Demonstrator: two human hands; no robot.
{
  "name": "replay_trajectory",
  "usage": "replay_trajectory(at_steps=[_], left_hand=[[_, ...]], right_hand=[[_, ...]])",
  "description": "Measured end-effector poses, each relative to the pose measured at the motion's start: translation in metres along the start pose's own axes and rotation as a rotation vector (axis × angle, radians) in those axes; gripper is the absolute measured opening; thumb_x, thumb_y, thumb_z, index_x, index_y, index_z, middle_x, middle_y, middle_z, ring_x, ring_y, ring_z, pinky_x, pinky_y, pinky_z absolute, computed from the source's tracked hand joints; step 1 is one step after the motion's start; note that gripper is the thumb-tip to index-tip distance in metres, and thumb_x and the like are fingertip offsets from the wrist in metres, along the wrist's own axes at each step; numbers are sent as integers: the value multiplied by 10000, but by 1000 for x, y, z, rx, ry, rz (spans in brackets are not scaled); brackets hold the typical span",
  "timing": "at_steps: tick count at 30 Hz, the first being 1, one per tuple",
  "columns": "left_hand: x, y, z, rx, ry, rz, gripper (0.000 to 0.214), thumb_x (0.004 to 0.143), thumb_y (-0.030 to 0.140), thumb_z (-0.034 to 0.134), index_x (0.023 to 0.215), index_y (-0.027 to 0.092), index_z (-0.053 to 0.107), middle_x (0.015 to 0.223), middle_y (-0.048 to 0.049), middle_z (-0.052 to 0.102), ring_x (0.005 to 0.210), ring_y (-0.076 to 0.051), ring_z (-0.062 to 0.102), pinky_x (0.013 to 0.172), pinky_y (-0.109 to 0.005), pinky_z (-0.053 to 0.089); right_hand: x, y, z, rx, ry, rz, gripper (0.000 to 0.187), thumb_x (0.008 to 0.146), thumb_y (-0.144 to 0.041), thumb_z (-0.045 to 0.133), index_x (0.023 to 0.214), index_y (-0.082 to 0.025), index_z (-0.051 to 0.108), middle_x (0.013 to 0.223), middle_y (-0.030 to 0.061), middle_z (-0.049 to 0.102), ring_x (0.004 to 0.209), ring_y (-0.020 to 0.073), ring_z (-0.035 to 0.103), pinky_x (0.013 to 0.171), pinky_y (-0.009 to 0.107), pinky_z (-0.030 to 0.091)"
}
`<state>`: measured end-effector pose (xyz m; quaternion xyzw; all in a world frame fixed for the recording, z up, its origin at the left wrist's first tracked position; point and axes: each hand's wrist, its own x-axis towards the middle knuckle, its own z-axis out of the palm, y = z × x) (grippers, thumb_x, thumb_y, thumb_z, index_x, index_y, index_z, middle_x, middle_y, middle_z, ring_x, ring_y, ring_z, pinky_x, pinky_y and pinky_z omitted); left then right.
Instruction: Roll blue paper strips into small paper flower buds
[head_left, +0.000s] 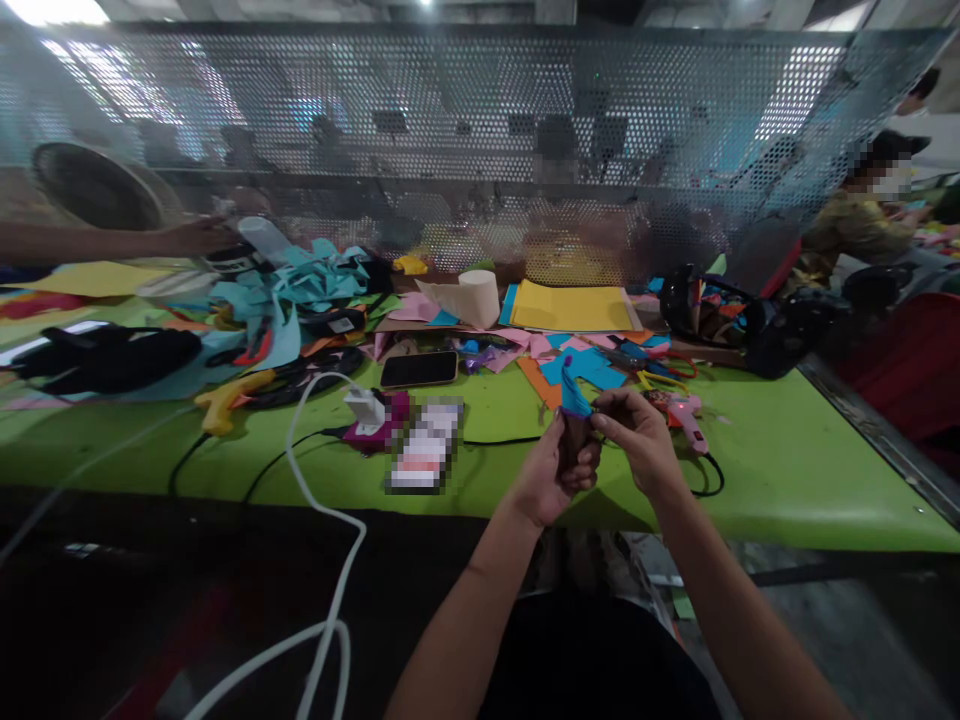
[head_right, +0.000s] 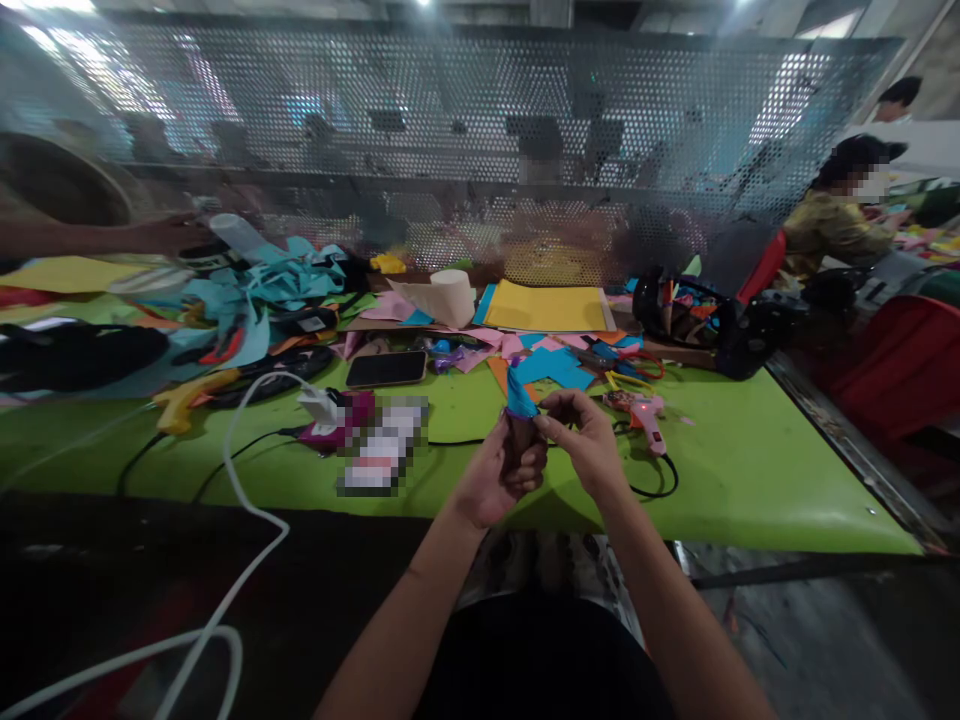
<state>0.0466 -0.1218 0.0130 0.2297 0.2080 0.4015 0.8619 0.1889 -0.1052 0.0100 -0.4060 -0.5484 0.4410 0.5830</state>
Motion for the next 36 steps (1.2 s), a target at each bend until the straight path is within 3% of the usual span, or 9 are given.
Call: replay_trajectory(at_steps=[9, 16, 25, 36], left_hand=[[1, -2, -1, 18, 23, 24, 445, 896, 613, 493, 845, 173, 538, 563, 64, 404, 394, -32, 212, 402, -135, 236], [3, -4, -2, 62, 29, 99, 449, 832, 613, 598, 842, 169, 537, 577, 65, 439, 394, -21, 218, 406, -143, 202], [6, -13, -5, 129, 195, 261, 518, 674, 612, 763, 879, 183, 557, 644, 62, 447, 517, -50, 372, 431, -138, 238], [8, -19, -11, 307, 303, 342, 565, 703, 625, 732, 1089, 228, 620, 732, 43, 529, 591, -56, 438, 518, -156, 321]], right_hand=[[-1, -1, 4, 29, -5, 35, 275, 710, -396, 795, 870, -236, 638, 829, -5, 615, 719, 144, 547, 638, 264, 465], [-2, -1, 2, -45, -6, -13, 258, 745, -384, 777, 899, -238, 630, 809, -10, 607, 724, 151, 537, 657, 276, 449], [-3, -5, 4, -271, 48, -154, 268, 763, -391, 754, 907, -223, 602, 852, -1, 606, 755, 162, 530, 707, 300, 441], [-3, -5, 5, -333, 52, -194, 271, 791, -413, 726, 938, -224, 600, 887, 16, 632, 786, 177, 557, 720, 319, 465]])
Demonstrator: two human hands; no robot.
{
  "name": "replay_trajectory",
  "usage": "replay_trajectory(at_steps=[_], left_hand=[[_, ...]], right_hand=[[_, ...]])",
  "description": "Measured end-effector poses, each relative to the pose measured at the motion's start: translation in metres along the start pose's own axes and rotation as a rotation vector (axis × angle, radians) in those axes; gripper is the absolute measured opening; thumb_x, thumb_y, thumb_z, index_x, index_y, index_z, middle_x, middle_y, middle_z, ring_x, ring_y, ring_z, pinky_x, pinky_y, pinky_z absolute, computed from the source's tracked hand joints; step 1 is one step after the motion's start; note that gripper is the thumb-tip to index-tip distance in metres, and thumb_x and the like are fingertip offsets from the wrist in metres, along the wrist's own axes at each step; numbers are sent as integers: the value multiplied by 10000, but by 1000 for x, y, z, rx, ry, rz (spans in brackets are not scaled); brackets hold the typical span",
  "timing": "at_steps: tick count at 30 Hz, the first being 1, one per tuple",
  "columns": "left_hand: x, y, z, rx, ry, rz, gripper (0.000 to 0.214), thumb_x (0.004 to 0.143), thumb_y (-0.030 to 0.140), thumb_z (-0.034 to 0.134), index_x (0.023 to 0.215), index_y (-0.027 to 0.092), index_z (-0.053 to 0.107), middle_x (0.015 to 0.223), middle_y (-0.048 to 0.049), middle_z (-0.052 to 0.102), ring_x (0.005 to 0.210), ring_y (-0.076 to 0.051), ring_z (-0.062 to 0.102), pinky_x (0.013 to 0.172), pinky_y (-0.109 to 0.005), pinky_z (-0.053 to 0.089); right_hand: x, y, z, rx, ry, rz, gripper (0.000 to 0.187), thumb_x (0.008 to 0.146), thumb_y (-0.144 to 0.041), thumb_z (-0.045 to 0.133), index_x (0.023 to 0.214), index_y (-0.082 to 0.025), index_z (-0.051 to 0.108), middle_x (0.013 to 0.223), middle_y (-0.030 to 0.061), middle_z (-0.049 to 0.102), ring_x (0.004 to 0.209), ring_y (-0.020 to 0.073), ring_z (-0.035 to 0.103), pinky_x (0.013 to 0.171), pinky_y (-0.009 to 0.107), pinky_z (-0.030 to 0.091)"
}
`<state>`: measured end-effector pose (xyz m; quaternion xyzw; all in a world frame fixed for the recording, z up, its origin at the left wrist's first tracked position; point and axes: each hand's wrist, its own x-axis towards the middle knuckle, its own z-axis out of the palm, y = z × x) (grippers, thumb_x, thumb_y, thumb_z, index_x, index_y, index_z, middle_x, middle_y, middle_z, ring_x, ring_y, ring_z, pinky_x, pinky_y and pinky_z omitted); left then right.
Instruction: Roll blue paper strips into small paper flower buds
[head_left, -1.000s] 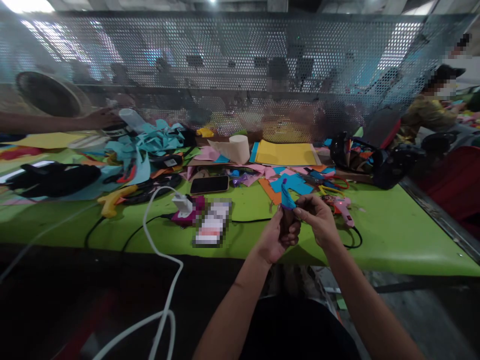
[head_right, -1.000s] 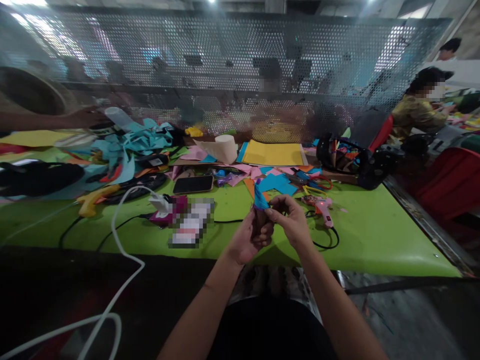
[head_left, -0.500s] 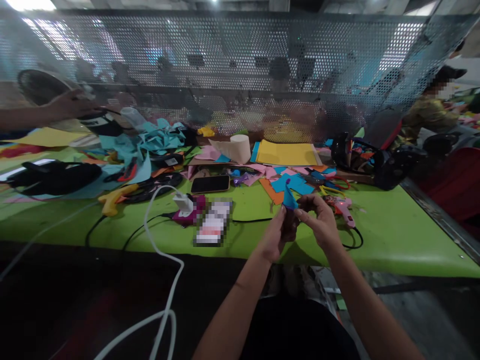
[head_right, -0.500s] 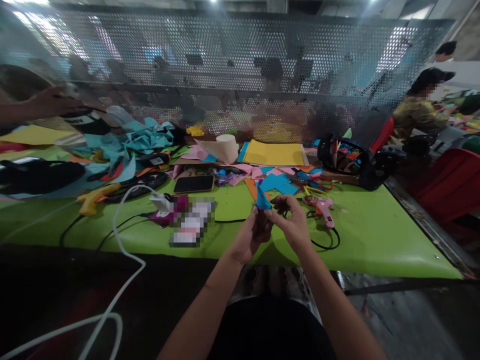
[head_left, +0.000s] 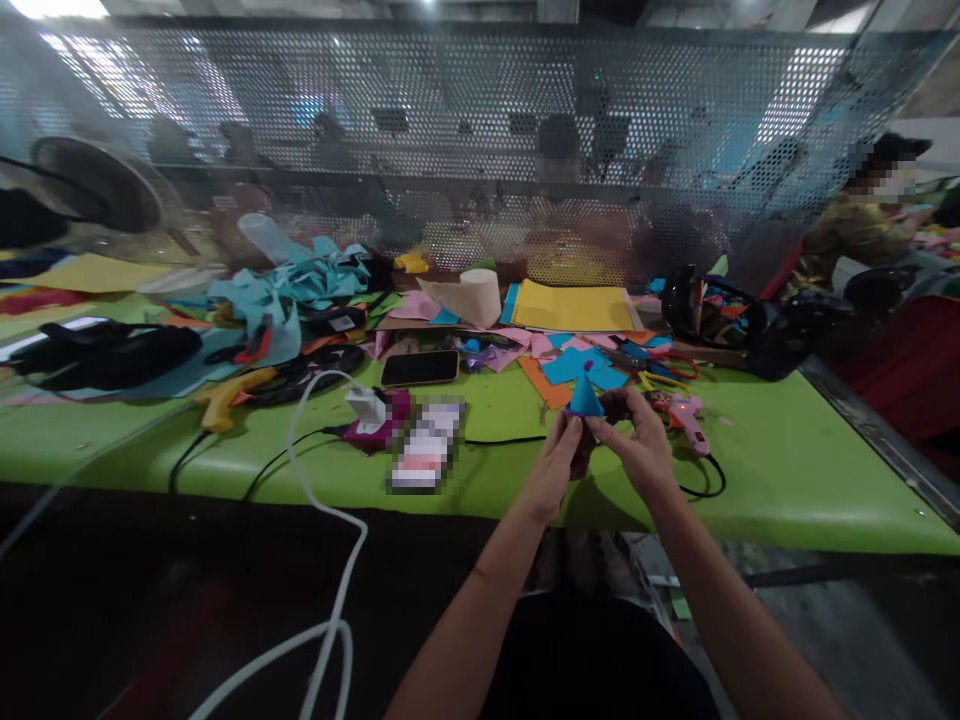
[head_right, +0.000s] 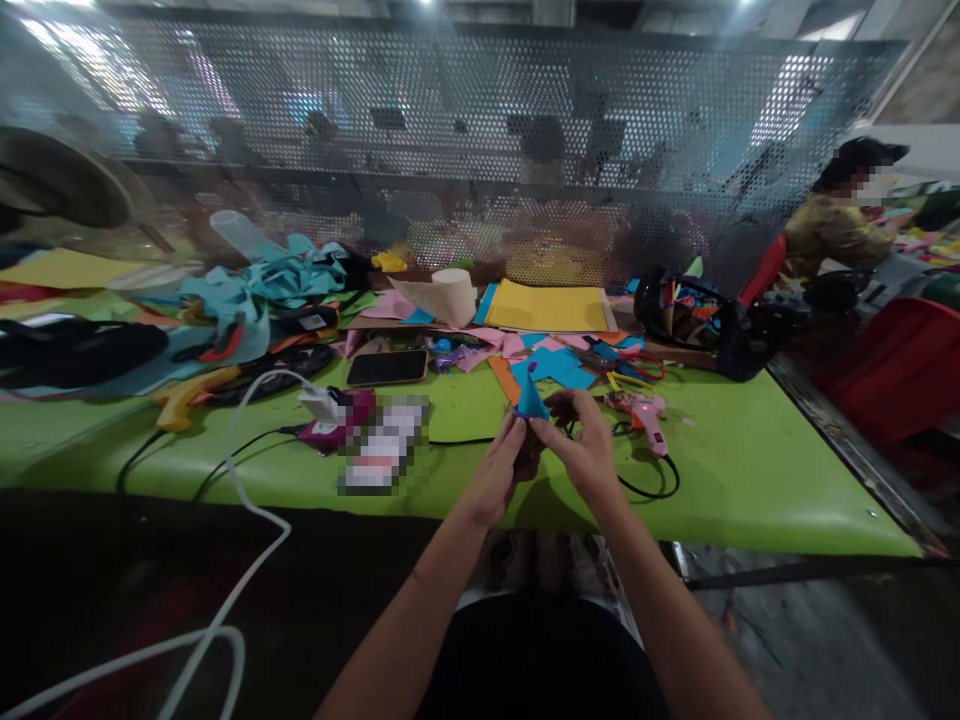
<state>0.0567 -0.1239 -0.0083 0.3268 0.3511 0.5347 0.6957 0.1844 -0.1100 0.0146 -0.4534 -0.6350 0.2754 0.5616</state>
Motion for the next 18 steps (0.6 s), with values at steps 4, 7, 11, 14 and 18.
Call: replay_trajectory(at_steps=[4, 7, 11, 14, 18], left_hand=[[2, 2, 0, -46, -52, -34, 574, 695, 655, 717, 1038, 212, 593, 678, 58, 455, 549, -55, 368, 474, -159, 242], [4, 6, -1, -80, -102, -82, 553, 711, 670, 677, 947, 180, 584, 667, 49, 447, 520, -55, 318, 459, -174, 204], [4, 13, -5, -132, -138, -93, 463, 683, 468, 710, 1002, 149, 608, 681, 46, 445, 504, -45, 296, 479, -185, 235], [3, 14, -7, -140, -133, -79, 442, 668, 375, 699, 1040, 154, 613, 689, 50, 444, 508, -44, 318, 488, -187, 250], [4, 9, -8, -93, -80, -85, 440, 695, 383, 709, 1076, 193, 599, 710, 45, 492, 536, -58, 389, 500, -190, 283]], right_hand=[[0, 4, -1, 32, -6, 4, 300, 782, -433, 733, 951, -221, 605, 878, 20, 636, 787, 186, 575, 714, 322, 479], [-3, 5, -5, 40, 5, -29, 275, 838, -432, 678, 1010, -228, 610, 917, 34, 641, 836, 201, 595, 736, 334, 489], [-11, 4, -15, -156, 88, -253, 156, 919, -333, 585, 1046, -245, 609, 1031, 59, 663, 969, 226, 611, 850, 381, 470], [-18, 3, -21, -351, -9, -463, 157, 933, -283, 551, 1083, -251, 582, 1217, 79, 673, 1098, 253, 602, 956, 438, 413], [-27, 5, -24, -604, -151, -574, 217, 942, -308, 528, 1151, -263, 563, 1373, 60, 619, 1115, 269, 564, 960, 458, 382]])
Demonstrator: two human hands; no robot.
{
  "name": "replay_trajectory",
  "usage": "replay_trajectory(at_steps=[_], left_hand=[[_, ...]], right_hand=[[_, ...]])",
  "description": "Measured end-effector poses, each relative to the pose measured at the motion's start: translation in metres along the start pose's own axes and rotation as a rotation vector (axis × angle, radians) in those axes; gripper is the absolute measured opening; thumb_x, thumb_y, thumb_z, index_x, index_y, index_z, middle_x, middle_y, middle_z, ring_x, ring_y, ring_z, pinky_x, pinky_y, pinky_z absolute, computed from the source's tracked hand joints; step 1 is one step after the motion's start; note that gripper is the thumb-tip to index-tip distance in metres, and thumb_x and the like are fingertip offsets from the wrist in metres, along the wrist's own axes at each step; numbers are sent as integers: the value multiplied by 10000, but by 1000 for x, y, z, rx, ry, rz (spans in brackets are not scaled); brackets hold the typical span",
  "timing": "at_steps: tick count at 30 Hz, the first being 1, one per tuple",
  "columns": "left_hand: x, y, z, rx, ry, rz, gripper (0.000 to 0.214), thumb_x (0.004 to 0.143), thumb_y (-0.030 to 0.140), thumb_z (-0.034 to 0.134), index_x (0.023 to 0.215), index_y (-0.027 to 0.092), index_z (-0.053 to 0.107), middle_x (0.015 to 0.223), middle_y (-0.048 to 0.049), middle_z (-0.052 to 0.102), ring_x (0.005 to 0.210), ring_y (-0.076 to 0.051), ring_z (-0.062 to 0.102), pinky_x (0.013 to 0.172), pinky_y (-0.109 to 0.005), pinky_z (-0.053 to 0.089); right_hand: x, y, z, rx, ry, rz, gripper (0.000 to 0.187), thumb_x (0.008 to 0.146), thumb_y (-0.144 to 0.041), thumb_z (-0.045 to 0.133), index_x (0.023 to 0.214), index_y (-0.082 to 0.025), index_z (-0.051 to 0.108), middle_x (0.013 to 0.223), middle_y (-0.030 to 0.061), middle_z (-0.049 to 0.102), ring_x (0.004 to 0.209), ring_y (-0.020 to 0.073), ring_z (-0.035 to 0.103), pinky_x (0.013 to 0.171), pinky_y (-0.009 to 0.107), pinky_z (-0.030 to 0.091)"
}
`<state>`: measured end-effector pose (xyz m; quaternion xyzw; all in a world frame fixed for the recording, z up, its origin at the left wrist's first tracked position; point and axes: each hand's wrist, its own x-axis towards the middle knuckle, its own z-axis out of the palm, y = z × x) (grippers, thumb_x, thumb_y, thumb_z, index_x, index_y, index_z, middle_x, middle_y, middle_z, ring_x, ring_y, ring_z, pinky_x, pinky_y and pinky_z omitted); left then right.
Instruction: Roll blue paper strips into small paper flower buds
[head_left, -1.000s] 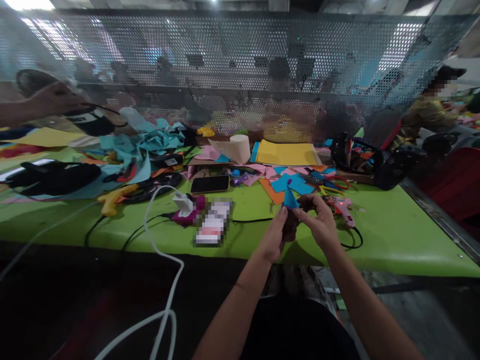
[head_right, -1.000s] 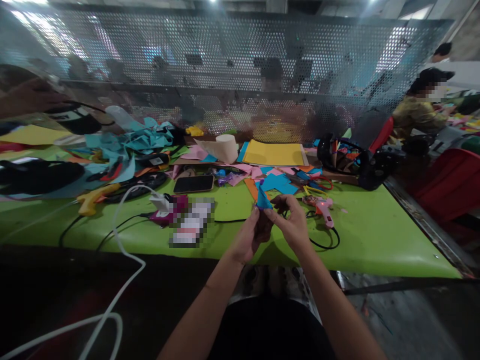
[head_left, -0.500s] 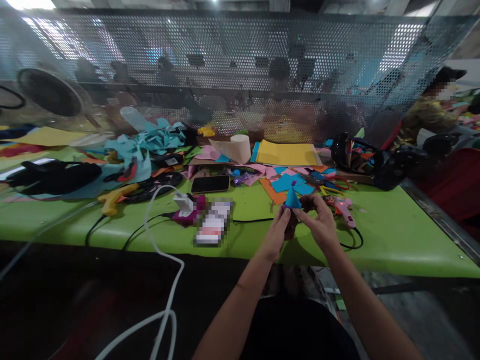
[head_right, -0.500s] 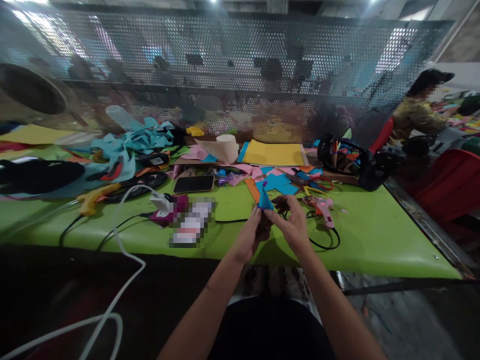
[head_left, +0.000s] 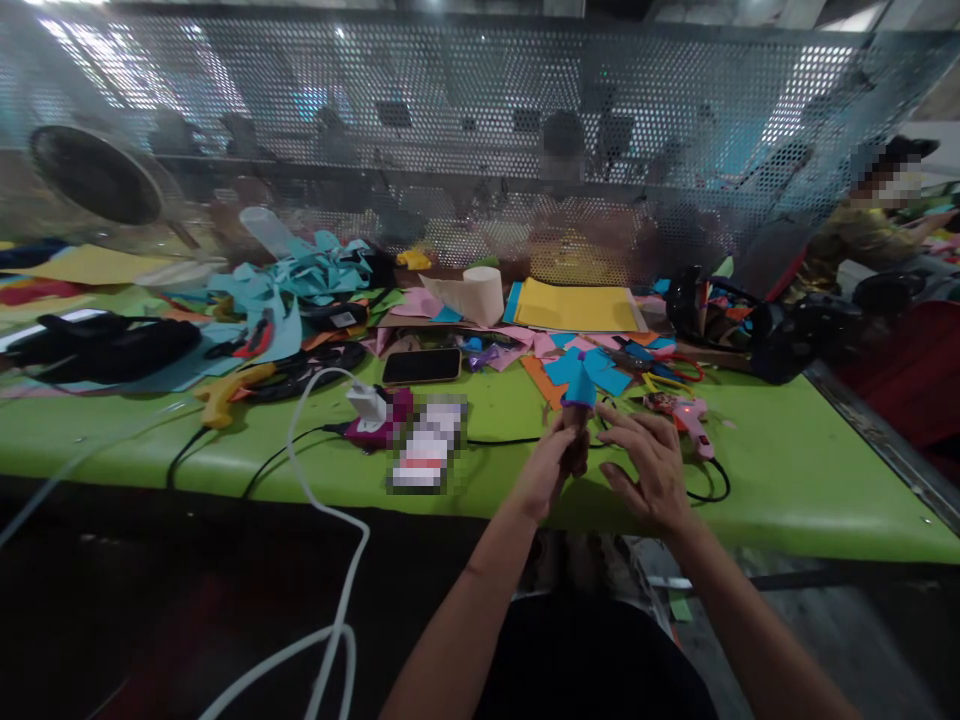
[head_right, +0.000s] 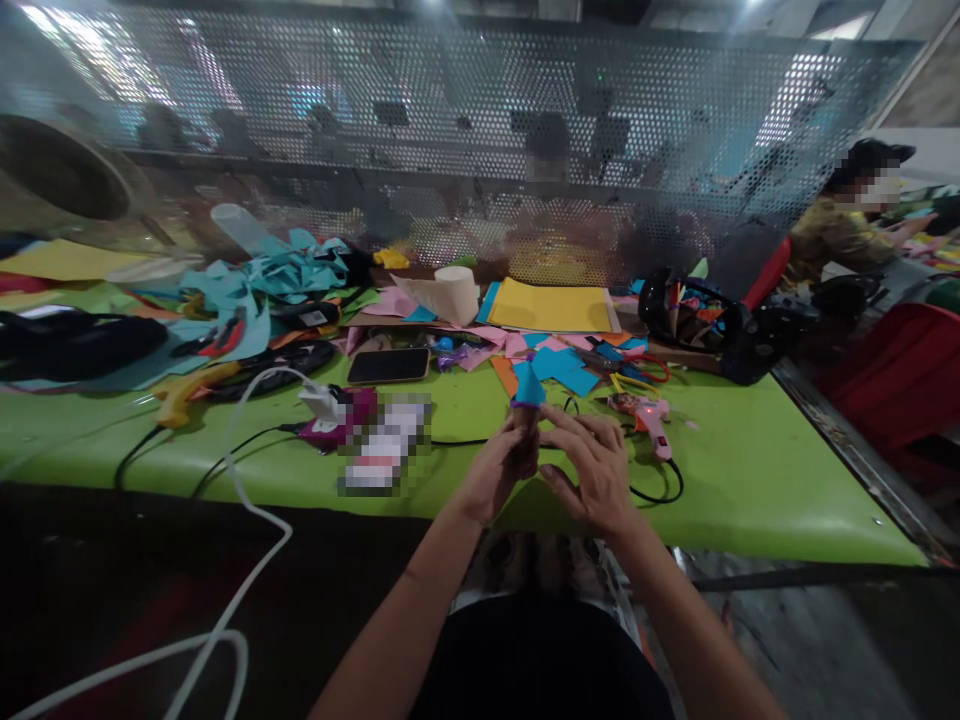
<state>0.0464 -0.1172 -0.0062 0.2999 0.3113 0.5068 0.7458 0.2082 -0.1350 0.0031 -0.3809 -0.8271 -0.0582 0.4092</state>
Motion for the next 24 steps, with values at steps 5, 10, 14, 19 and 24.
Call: replay_trajectory(at_steps=[5, 10, 14, 19, 24], left_hand=[[2, -6, -3, 87, 49, 36, 505, 724, 433, 726, 1166, 214, 620, 712, 39, 534, 592, -77, 441, 526, -194, 301], [2, -3, -2, 147, 99, 48, 524, 731, 430, 739, 1201, 226, 630, 820, 19, 603, 738, -99, 523, 634, -192, 384], [5, -3, -2, 174, 127, 15, 512, 732, 452, 741, 1183, 230, 638, 778, 30, 575, 692, -88, 498, 614, -183, 380], [15, -12, -8, 134, 141, 55, 485, 736, 424, 751, 1168, 241, 631, 894, 10, 603, 798, -111, 544, 720, -201, 432], [20, -19, -14, 230, 81, 165, 369, 824, 419, 682, 1139, 234, 631, 1108, -28, 620, 1030, -163, 554, 930, -252, 431]], right_hand=[[-2, -1, 2, -133, -69, -36, 215, 952, -341, 522, 1147, -264, 570, 1396, 37, 606, 1114, 268, 538, 953, 448, 362], [1, 0, 5, -194, -83, -28, 192, 941, -342, 547, 1116, -269, 579, 1374, 26, 624, 1108, 258, 543, 956, 435, 352], [2, 1, 6, -183, -68, -29, 214, 928, -331, 563, 1134, -273, 574, 1361, 28, 634, 1082, 253, 554, 954, 426, 357], [6, 3, 5, -174, -93, -40, 261, 914, -358, 582, 1160, -276, 559, 1374, 39, 623, 1108, 264, 548, 972, 440, 346], [8, 5, 9, -191, -161, -24, 274, 919, -384, 572, 1178, -298, 553, 1408, 20, 594, 1113, 271, 551, 956, 455, 336]])
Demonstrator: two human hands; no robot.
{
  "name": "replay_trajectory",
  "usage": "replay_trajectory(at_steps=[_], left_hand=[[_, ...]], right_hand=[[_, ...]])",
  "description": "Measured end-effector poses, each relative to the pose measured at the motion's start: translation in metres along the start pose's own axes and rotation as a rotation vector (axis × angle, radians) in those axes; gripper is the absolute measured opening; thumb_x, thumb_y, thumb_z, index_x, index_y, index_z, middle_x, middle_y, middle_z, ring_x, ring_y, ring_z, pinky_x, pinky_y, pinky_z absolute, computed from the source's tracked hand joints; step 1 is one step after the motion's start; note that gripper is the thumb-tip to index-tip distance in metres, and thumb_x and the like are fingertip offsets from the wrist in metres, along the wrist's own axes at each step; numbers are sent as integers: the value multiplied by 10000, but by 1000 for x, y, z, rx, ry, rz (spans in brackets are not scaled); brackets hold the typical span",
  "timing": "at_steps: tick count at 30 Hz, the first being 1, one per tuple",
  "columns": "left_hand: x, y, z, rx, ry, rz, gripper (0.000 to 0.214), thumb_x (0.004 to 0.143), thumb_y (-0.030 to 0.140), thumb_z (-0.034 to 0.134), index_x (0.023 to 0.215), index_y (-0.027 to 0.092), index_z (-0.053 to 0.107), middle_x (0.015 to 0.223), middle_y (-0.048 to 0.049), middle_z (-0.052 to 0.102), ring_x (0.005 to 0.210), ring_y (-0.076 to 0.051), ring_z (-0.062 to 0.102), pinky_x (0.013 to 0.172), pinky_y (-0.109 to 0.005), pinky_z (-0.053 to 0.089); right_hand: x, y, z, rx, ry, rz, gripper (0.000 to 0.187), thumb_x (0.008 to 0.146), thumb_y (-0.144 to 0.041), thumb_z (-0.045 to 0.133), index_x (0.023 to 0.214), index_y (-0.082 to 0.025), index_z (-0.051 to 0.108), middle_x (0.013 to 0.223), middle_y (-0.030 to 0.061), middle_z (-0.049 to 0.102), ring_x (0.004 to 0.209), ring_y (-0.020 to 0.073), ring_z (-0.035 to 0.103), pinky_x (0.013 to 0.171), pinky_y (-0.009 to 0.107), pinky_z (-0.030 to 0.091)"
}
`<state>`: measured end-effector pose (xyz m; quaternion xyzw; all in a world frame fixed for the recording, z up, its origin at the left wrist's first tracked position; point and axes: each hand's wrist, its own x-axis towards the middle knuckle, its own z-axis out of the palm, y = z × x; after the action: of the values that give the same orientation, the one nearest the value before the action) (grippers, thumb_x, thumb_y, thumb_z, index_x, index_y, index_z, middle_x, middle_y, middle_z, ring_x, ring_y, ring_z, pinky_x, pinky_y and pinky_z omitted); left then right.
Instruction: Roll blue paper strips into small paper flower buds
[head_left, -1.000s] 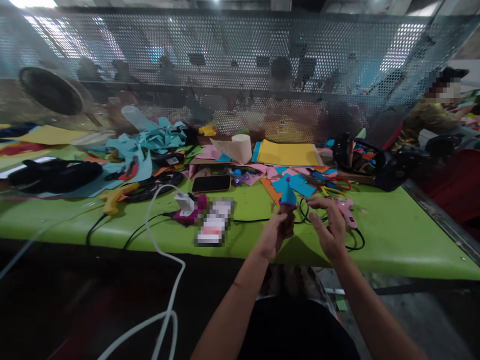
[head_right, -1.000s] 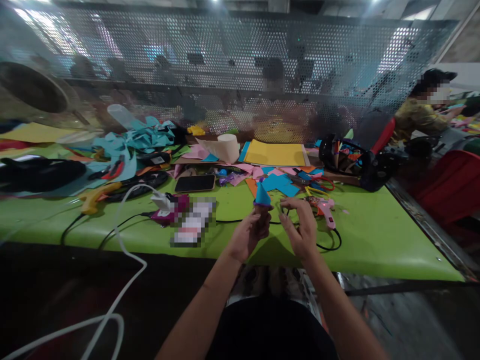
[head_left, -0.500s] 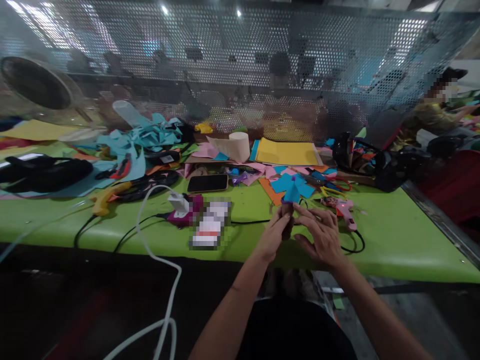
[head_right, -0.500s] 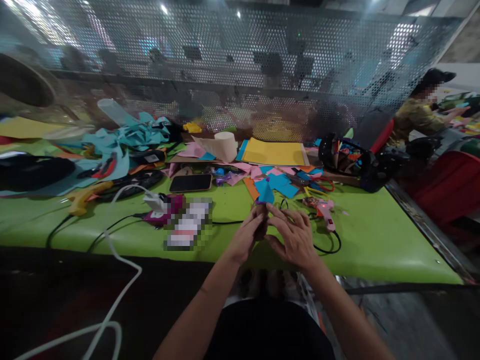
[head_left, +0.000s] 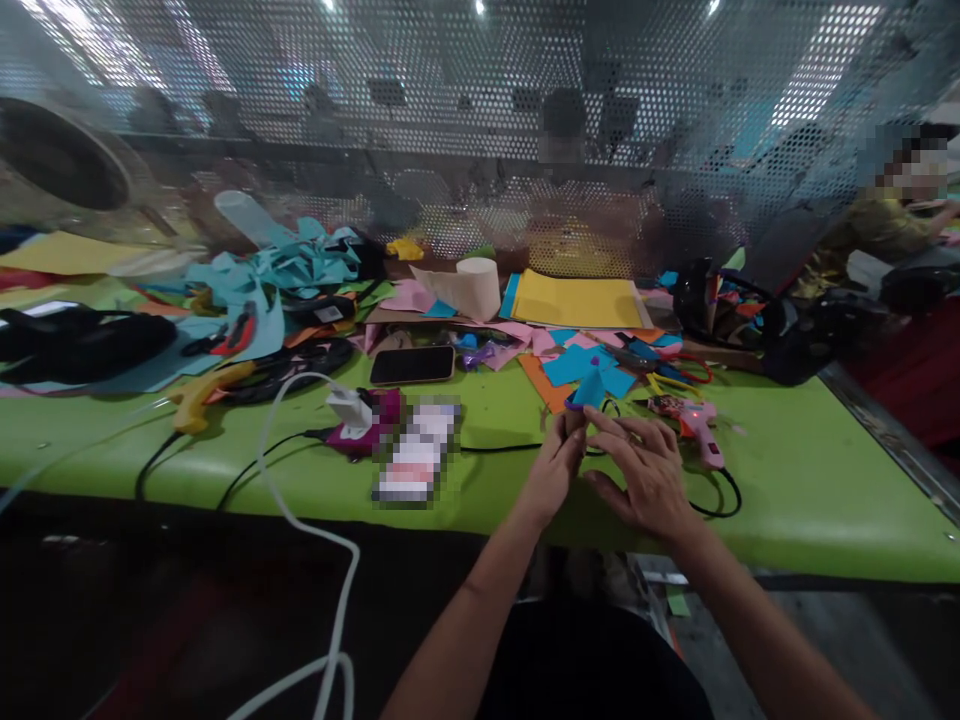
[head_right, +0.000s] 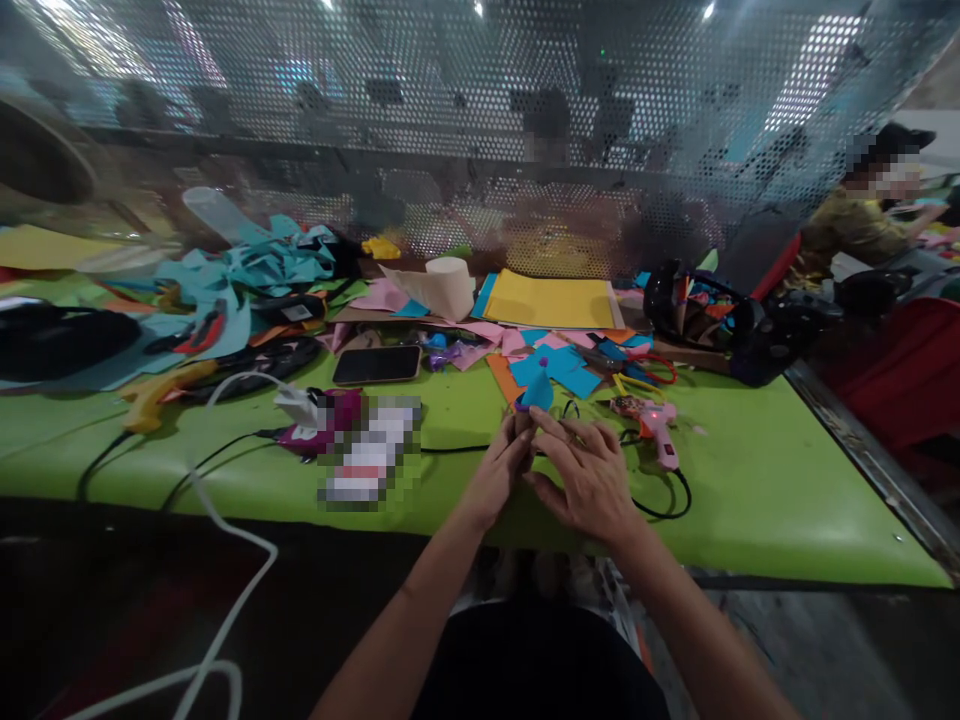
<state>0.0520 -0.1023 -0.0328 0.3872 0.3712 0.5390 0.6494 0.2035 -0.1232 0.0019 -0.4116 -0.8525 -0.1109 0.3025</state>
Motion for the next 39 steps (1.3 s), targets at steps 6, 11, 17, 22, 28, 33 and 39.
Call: replay_trajectory(at_steps=[6, 11, 17, 22, 28, 33, 39], left_hand=[[0, -2, 0, 9, -20, 13, 377, 856, 420, 647, 1182, 236, 600, 1239, -49, 597, 1186, -191, 526, 1029, -282, 399], [0, -4, -1, 25, 4, -6, 370, 848, 427, 657, 1160, 234, 605, 1215, -47, 605, 1181, -195, 528, 1038, -294, 402], [-1, -6, -4, 52, 16, 9, 356, 835, 436, 667, 1117, 224, 618, 1173, -47, 610, 1147, -189, 547, 1042, -293, 405], [-3, 0, -1, 85, 9, 23, 352, 845, 439, 653, 1109, 211, 610, 1182, -57, 611, 1190, -202, 533, 1068, -307, 390], [-1, -3, -2, 35, 28, 2, 429, 817, 433, 684, 1179, 223, 587, 1258, -59, 597, 1245, -208, 517, 1081, -310, 384], [-3, -7, -3, 42, 22, 17, 465, 805, 438, 695, 1207, 236, 577, 1281, -59, 601, 1272, -213, 510, 1104, -320, 366], [-6, 0, -1, 91, 28, 30, 378, 821, 394, 684, 1142, 218, 592, 1160, -55, 625, 1172, -203, 555, 1051, -305, 400]], right_hand=[[0, 1, 2, -30, -20, -7, 299, 907, -394, 601, 1188, -299, 559, 1420, -5, 581, 1104, 268, 550, 952, 450, 326], [0, 1, 2, -33, 28, -30, 312, 910, -392, 601, 1196, -280, 545, 1396, 15, 603, 1096, 265, 545, 952, 444, 344], [3, -2, 3, -31, 9, -62, 253, 918, -380, 587, 1149, -280, 555, 1407, 13, 591, 1092, 255, 555, 918, 431, 354], [2, -2, 4, -4, -4, -42, 261, 914, -375, 594, 1155, -287, 549, 1406, 1, 593, 1092, 253, 556, 917, 426, 353], [0, -2, 4, 18, -10, -36, 281, 917, -385, 581, 1184, -306, 544, 1403, -3, 597, 1098, 249, 554, 918, 423, 347], [1, -3, 3, 14, -10, -55, 273, 922, -378, 578, 1174, -279, 543, 1398, 32, 602, 1099, 247, 550, 920, 420, 351], [0, -2, 4, 33, -13, -32, 251, 914, -377, 586, 1151, -298, 561, 1370, -1, 627, 1090, 244, 554, 923, 419, 350]])
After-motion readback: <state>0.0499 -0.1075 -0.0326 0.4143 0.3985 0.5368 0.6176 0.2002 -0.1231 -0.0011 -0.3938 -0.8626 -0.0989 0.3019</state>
